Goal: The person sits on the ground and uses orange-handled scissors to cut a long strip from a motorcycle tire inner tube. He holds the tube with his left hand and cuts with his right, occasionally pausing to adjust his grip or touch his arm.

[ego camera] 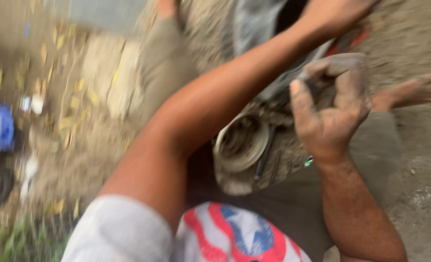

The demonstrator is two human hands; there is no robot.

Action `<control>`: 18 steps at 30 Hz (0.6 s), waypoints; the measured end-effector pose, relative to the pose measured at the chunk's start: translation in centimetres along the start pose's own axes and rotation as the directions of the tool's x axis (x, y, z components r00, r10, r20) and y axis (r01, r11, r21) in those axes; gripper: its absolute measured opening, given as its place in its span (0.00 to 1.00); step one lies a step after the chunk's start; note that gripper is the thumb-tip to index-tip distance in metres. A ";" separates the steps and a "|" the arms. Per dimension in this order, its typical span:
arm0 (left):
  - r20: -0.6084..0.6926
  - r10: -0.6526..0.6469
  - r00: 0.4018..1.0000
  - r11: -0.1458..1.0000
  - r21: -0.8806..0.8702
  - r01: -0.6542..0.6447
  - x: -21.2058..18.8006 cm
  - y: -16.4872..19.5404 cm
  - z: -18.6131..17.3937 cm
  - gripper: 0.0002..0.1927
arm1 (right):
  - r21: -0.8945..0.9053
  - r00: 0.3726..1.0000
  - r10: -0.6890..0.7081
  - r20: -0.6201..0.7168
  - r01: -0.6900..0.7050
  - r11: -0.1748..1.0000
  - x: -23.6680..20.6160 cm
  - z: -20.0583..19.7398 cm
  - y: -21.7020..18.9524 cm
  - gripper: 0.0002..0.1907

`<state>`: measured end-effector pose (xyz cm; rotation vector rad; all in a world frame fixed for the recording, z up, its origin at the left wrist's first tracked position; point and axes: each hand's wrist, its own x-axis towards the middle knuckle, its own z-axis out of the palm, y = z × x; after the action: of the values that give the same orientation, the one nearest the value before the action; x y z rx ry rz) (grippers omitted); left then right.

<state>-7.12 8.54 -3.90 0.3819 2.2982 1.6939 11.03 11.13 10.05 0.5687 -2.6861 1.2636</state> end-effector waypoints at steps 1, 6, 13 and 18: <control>-0.006 -0.005 1.000 1.000 -0.017 0.004 0.3 0.3 0.2 0.22 | -0.227 0.997 -0.051 -0.054 0.037 0.973 0.9 -1.5 1.3 0.17; 0.053 -0.073 0.996 0.988 -0.133 0.080 -2.9 1.7 0.9 0.22 | -0.538 0.991 0.104 -0.080 -0.131 0.833 2.1 -5.4 6.6 0.50; 0.129 -0.130 0.983 0.936 -0.311 0.164 -5.5 4.5 0.9 0.21 | -0.172 0.848 0.530 0.016 -0.520 0.837 0.0 -5.8 9.5 0.46; -0.177 0.450 0.875 0.883 -0.062 -0.466 -8.6 10.0 -3.7 0.12 | 0.147 0.776 0.611 -0.156 -0.593 0.792 -0.3 -10.8 10.7 0.28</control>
<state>0.14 5.03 7.13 0.8596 2.3456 2.1212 6.70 25.69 9.27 -0.4557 -2.7333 1.4748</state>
